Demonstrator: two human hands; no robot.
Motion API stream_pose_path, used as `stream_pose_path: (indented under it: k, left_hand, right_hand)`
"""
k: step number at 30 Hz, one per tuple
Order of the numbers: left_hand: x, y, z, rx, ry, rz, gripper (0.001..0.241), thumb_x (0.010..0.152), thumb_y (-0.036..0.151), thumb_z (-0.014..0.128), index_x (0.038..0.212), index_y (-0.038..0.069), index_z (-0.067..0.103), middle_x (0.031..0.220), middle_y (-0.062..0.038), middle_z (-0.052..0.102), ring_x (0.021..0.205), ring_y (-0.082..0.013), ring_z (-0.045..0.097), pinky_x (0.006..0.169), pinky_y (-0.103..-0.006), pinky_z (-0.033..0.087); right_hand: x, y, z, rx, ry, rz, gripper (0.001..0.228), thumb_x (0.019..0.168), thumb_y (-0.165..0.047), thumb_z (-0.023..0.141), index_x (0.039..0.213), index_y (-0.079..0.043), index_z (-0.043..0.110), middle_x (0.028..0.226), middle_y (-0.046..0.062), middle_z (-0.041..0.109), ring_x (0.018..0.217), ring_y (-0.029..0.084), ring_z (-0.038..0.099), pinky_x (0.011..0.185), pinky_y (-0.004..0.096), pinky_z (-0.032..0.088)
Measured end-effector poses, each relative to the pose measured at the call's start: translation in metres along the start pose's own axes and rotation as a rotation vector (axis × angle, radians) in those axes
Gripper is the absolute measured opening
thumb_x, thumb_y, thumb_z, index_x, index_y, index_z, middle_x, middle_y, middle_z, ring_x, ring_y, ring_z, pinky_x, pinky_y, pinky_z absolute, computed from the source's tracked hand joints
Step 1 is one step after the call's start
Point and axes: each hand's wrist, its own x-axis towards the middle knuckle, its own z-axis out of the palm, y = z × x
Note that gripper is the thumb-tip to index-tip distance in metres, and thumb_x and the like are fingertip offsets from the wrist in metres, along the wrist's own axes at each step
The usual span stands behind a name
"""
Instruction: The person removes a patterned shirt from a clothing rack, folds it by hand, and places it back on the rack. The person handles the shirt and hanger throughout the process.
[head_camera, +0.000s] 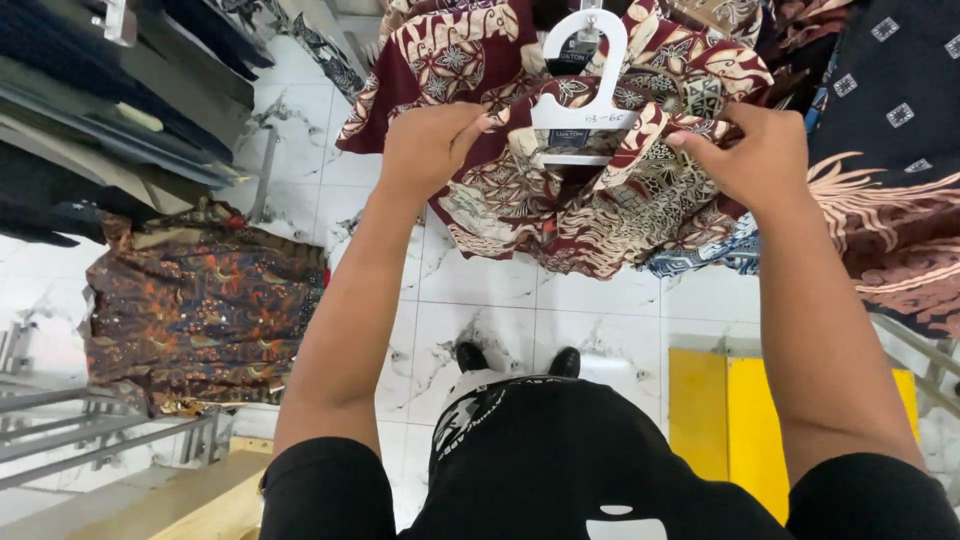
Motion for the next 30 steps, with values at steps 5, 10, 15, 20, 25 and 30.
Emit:
stream_pose_path:
  k: [5,10,15,20,25,30]
  left_hand:
    - [-0.005,-0.027,0.007,0.018,-0.048,0.025,0.041,0.111,0.037,0.046,0.120,0.013,0.078,0.100,0.002,0.080,0.087,-0.0167,0.074,0.056,-0.0309,0.052]
    - [-0.024,-0.053,0.001,0.005,-0.060,0.049,0.042,0.112,0.033,0.053,0.076,0.015,0.061,0.060,0.005,0.054,0.050,-0.0122,0.046,0.043,-0.0282,0.027]
    - [-0.076,-0.105,0.008,0.096,-0.129,-0.212,0.072,0.098,0.058,0.070,0.125,-0.009,0.067,0.050,-0.003,0.050,0.040,-0.0146,0.045,0.037,-0.0313,0.034]
    - [-0.138,-0.115,0.002,0.097,-0.132,-0.425,0.054,0.110,0.029,0.069,0.073,0.012,0.035,0.053,-0.001,0.028,0.047,-0.0141,0.020,0.046,-0.0337,0.016]
    - [-0.190,-0.114,-0.007,0.047,0.003,-0.560,0.040,0.107,0.027,0.072,0.076,0.006,0.058,0.066,-0.006,0.056,0.057,-0.0224,0.050,0.052,-0.0380,0.037]
    - [-0.232,-0.084,-0.004,0.036,0.180,-0.695,0.032,0.097,0.024,0.086,0.083,0.001,0.069,0.066,-0.016,0.060,0.065,-0.0356,0.065,0.064,-0.0403,0.052]
  right_hand:
    - [-0.007,-0.006,0.002,0.043,0.113,-0.010,0.058,0.106,-0.050,0.092,0.110,0.006,0.076,0.071,0.012,0.065,0.067,0.024,0.062,0.065,0.043,0.051]
    - [-0.024,-0.001,0.015,0.103,0.145,0.067,0.048,0.107,-0.040,0.096,0.114,0.002,0.075,0.071,0.012,0.061,0.067,0.025,0.060,0.058,0.048,0.049]
    - [-0.064,0.038,0.045,-0.023,0.199,0.320,0.061,0.122,-0.038,0.101,0.095,-0.001,0.061,0.080,0.013,0.055,0.070,0.031,0.052,0.056,0.053,0.042]
    - [-0.119,0.078,0.079,-0.274,0.279,0.310,0.047,0.128,-0.027,0.074,0.089,-0.002,0.064,0.079,0.022,0.066,0.064,0.048,0.061,0.056,0.055,0.043]
    - [-0.186,0.114,0.150,-0.080,0.289,0.636,0.022,0.116,-0.017,0.062,0.120,0.002,0.073,0.103,0.022,0.079,0.079,0.045,0.075,0.068,0.050,0.062]
    - [-0.278,0.115,0.288,0.341,-0.115,1.135,0.030,0.098,-0.040,0.075,0.103,-0.011,0.071,0.071,0.011,0.071,0.054,0.024,0.070,0.046,0.032,0.057]
